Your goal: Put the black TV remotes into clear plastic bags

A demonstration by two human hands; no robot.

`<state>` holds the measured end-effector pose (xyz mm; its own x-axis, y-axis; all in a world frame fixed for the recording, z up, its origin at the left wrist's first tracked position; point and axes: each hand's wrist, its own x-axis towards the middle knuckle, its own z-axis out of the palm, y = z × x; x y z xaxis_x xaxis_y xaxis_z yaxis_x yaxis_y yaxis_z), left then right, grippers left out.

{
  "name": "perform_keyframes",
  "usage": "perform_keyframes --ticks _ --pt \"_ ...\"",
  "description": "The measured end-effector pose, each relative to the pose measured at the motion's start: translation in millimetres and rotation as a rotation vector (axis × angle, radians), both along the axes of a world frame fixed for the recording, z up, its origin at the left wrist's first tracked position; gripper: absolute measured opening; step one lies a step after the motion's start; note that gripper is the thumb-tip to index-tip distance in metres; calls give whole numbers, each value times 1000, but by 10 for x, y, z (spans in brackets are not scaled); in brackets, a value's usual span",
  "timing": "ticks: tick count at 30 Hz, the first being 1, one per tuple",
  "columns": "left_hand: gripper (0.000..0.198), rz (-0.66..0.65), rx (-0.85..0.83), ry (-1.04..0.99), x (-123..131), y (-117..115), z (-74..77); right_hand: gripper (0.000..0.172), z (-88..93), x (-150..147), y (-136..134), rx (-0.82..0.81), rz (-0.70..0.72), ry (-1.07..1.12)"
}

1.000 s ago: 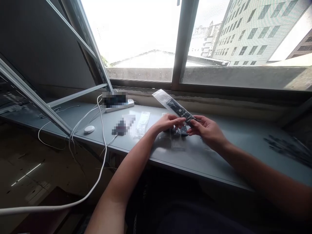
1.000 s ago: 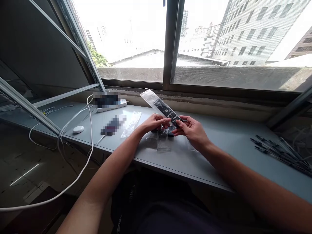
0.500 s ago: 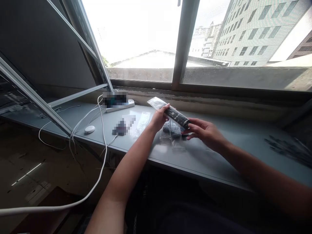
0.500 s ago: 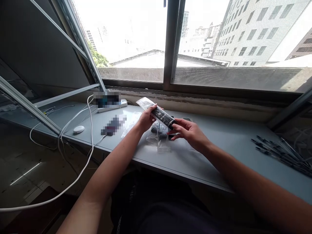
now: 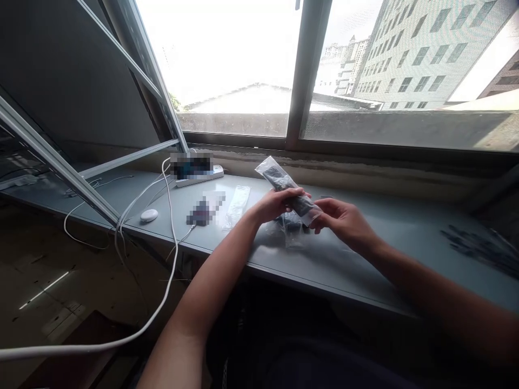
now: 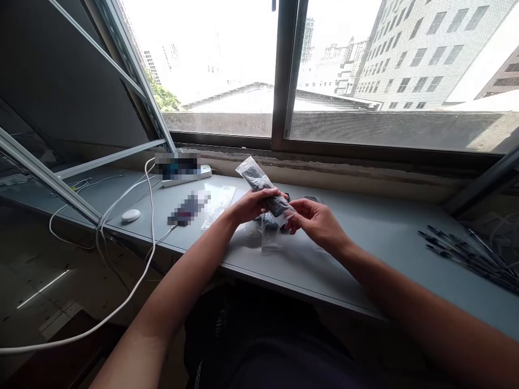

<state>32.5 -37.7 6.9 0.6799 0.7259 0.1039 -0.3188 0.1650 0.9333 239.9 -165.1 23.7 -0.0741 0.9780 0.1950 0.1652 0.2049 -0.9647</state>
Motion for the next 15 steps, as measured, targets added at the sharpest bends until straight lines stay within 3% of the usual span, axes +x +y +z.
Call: perform_keyframes --ticks 7,11,15 --pt "52 -46 54 24 29 -72 12 57 18 3 -15 10 -44 -64" --pt "54 -5 80 -20 23 -49 19 59 9 -14 -9 11 -3 -40" --pt "55 -42 78 2 21 -68 33 59 -29 6 9 31 15 -82"
